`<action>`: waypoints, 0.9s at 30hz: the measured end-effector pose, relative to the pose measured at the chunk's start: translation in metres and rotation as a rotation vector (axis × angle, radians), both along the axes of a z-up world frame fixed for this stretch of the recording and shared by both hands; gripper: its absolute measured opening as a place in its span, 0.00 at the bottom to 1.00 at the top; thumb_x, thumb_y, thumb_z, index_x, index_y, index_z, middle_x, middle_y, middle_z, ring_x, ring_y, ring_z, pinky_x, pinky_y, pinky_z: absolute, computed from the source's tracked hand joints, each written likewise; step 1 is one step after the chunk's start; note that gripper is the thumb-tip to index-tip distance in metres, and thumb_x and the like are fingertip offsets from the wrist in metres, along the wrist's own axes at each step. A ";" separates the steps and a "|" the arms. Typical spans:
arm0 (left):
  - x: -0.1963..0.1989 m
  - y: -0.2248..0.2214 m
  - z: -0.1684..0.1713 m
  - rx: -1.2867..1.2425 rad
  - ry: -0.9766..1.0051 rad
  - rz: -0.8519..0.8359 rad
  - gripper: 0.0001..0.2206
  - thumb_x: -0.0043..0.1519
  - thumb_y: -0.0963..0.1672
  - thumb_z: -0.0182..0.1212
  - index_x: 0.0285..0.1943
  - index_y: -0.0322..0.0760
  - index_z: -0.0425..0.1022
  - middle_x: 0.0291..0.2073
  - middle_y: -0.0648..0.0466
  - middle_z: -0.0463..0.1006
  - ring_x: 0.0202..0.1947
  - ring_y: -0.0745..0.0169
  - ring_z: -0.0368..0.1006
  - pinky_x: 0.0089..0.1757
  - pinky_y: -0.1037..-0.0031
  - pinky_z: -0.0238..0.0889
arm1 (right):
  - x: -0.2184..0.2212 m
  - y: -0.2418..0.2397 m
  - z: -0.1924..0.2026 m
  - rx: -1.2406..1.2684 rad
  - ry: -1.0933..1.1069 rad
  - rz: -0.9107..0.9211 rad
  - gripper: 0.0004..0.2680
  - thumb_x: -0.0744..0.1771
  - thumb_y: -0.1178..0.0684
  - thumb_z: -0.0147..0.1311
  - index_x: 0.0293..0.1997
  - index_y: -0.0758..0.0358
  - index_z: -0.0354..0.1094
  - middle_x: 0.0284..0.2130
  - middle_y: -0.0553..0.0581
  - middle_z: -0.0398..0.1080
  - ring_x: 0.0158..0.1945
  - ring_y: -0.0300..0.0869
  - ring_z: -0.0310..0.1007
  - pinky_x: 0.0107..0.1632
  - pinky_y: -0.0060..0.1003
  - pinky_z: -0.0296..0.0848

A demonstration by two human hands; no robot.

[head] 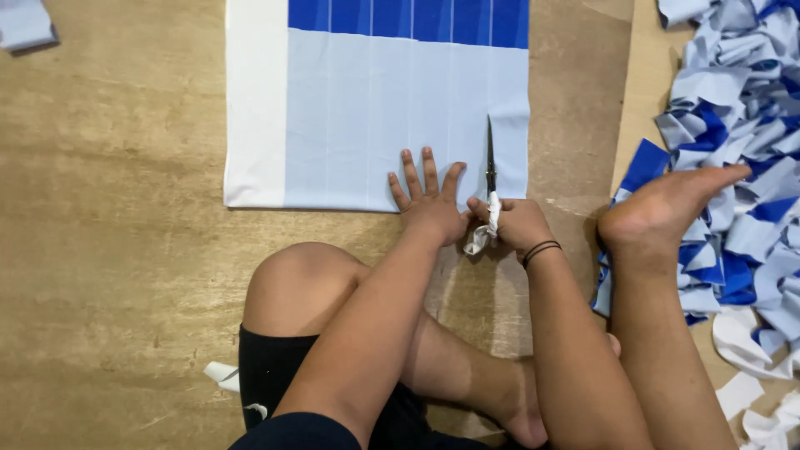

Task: Cutting strips of blue and white fabric using scissors while sitting on the floor.

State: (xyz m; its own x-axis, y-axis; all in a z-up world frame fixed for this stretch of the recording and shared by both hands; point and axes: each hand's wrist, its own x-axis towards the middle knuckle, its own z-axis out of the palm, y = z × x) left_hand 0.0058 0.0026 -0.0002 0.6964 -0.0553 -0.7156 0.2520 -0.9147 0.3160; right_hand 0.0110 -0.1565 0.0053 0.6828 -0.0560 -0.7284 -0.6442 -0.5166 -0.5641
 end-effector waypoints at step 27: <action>-0.001 0.001 -0.004 -0.021 -0.030 -0.074 0.41 0.63 0.60 0.50 0.81 0.68 0.26 0.77 0.49 0.10 0.72 0.33 0.00 0.62 0.35 0.03 | 0.046 0.010 0.001 -0.086 -0.004 -0.010 0.21 0.60 0.33 0.66 0.34 0.68 0.75 0.23 0.56 0.73 0.22 0.41 0.70 0.24 0.37 0.67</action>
State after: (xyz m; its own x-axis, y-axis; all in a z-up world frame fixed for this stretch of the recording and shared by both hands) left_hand 0.0049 0.0035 -0.0042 0.7106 -0.1226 -0.6928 0.1739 -0.9235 0.3418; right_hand 0.0570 -0.1461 0.0063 0.6851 -0.1249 -0.7176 -0.6469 -0.5572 -0.5206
